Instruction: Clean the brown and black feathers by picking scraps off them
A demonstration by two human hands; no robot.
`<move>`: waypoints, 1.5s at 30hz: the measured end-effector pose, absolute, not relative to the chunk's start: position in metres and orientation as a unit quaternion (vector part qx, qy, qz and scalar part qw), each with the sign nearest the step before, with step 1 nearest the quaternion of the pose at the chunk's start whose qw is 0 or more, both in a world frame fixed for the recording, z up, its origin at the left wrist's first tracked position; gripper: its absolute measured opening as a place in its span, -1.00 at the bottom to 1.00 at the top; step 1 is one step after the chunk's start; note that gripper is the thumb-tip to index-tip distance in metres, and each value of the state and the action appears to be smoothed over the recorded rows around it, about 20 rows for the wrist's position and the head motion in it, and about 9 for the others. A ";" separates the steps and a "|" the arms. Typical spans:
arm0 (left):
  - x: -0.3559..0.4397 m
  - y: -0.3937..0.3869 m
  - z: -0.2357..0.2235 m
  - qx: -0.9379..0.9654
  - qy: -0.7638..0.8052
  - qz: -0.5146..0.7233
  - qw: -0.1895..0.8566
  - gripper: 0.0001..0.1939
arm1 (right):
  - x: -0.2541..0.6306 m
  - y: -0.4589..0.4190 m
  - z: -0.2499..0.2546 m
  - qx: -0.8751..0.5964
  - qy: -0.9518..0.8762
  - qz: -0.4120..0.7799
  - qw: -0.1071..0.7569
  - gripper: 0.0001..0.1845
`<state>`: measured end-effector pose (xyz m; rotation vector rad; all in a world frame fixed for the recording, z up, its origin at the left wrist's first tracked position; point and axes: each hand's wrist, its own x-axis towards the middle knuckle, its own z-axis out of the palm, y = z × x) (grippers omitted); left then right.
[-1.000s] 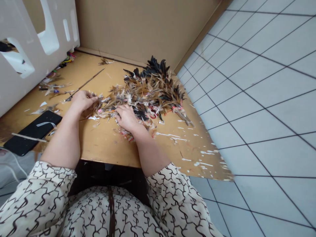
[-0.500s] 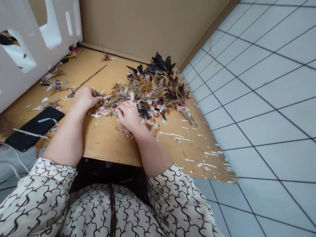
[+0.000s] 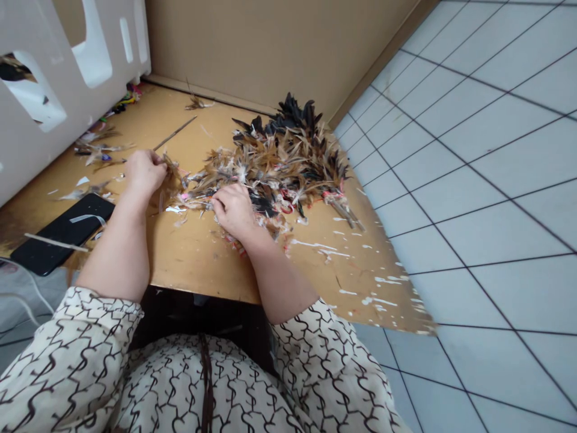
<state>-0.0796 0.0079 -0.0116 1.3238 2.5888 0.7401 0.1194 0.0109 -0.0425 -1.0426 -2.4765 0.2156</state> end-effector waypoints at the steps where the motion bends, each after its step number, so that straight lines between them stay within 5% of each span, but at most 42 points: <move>1: -0.079 0.008 -0.011 0.439 0.855 0.264 0.079 -0.81 | 0.119 0.011 -0.043 -0.377 -0.896 0.078 0.220 -0.73; 11: -0.076 0.002 -0.010 0.433 0.774 0.374 0.269 -0.92 | 0.119 0.010 -0.041 -0.386 -0.896 0.070 0.207 -0.72; 24: -0.075 0.005 0.000 0.316 0.572 0.684 0.325 -0.88 | 0.118 0.010 -0.042 -0.395 -0.891 0.081 0.209 -0.73; 34: -0.063 0.003 -0.003 0.398 0.640 0.567 0.334 -0.95 | 0.117 0.010 -0.044 -0.408 -0.866 0.122 0.261 -0.77; 40: -0.044 -0.005 -0.006 0.504 0.569 0.481 0.436 -0.90 | 0.116 0.014 -0.048 -0.420 -0.828 0.180 0.325 -0.58; 45: -0.036 -0.004 -0.010 0.551 0.538 0.424 0.477 -0.88 | 0.115 0.015 -0.049 -0.443 -0.807 0.213 0.327 -0.82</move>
